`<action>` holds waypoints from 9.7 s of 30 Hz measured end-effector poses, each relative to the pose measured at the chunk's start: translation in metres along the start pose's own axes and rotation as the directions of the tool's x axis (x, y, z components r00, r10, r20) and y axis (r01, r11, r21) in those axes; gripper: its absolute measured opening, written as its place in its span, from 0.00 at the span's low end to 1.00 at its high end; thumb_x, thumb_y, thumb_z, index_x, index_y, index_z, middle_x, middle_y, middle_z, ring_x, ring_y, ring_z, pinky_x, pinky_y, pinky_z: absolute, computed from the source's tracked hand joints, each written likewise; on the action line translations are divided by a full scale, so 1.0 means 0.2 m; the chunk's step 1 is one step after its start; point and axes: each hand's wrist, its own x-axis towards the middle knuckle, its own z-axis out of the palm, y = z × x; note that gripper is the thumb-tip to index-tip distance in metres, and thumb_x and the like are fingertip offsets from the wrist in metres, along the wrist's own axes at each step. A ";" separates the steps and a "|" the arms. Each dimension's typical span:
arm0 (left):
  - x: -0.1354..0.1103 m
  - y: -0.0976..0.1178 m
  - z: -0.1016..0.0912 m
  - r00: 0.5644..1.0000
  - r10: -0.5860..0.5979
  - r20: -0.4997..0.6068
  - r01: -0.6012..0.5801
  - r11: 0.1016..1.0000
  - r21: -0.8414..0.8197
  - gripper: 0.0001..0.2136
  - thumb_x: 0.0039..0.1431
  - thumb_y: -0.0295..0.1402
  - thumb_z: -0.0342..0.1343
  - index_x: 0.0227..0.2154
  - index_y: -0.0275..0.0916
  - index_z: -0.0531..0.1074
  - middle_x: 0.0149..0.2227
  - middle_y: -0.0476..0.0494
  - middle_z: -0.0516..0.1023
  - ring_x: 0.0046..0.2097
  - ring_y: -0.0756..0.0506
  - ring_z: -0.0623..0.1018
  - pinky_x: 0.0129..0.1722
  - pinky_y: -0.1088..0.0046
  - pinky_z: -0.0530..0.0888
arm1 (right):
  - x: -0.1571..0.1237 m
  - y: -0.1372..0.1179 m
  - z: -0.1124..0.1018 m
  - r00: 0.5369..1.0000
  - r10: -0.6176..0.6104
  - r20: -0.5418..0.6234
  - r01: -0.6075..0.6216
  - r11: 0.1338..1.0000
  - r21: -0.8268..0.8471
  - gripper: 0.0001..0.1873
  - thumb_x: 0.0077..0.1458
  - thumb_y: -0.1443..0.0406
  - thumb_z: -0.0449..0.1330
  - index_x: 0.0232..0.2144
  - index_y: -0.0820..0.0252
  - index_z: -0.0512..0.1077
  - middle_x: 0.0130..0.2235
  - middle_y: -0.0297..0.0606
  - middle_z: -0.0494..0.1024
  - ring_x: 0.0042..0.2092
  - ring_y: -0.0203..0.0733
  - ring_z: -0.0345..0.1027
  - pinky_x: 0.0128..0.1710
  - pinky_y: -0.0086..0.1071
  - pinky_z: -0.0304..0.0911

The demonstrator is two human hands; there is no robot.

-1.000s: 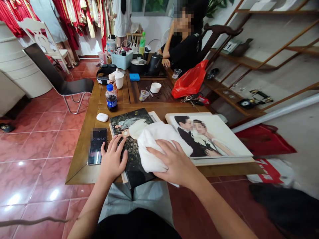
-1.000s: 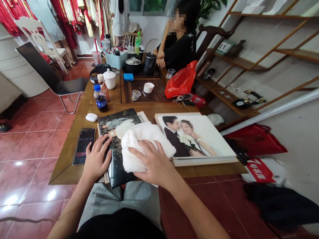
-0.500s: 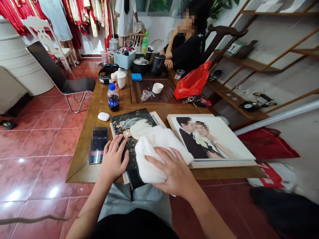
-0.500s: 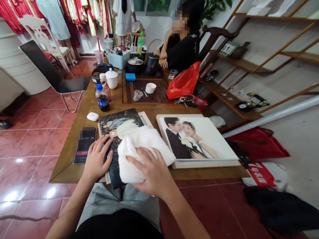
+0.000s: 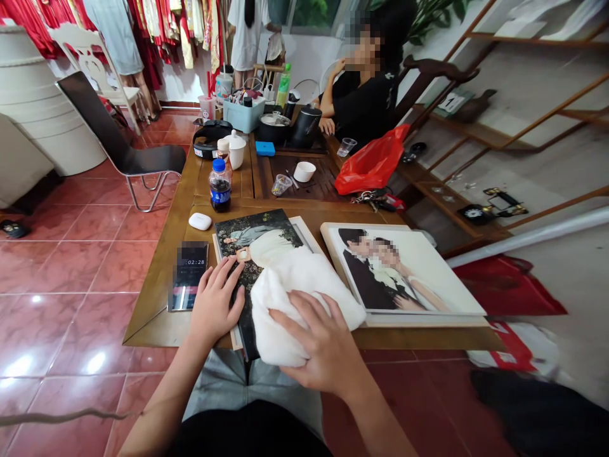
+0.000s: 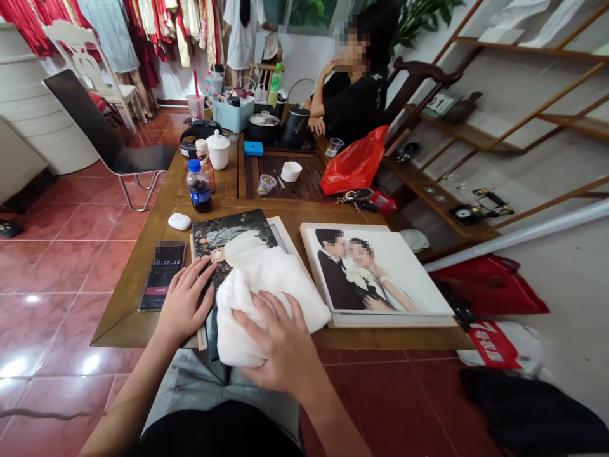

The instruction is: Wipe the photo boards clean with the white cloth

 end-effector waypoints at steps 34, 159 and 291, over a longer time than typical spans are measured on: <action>0.00 0.00 0.01 1.000 0.017 -0.016 -0.017 0.999 -0.036 0.23 0.71 0.35 0.42 0.66 0.39 0.62 0.69 0.38 0.63 0.70 0.40 0.61 0.67 0.54 0.60 | -0.11 0.14 -0.04 0.991 0.133 -0.015 -0.134 0.976 -0.174 0.31 0.55 0.55 0.62 0.60 0.54 0.69 0.57 0.53 0.71 0.57 0.61 0.64 0.57 0.54 0.53; -0.01 -0.01 0.02 1.000 0.019 -0.018 -0.020 0.997 -0.069 0.22 0.71 0.34 0.44 0.66 0.40 0.61 0.69 0.38 0.63 0.71 0.40 0.60 0.68 0.53 0.59 | 0.65 0.54 0.09 0.971 0.085 0.224 -0.068 0.994 -0.081 0.37 0.62 0.44 0.55 0.68 0.49 0.58 0.65 0.50 0.64 0.62 0.60 0.60 0.60 0.53 0.56; -0.02 -0.02 0.04 0.999 0.032 -0.029 -0.033 0.998 -0.052 0.20 0.71 0.35 0.44 0.62 0.34 0.65 0.66 0.32 0.65 0.70 0.37 0.60 0.67 0.51 0.61 | 0.85 0.20 0.20 0.949 0.103 0.299 -0.095 0.995 -0.042 0.38 0.65 0.42 0.49 0.69 0.52 0.56 0.68 0.54 0.59 0.64 0.62 0.54 0.59 0.57 0.53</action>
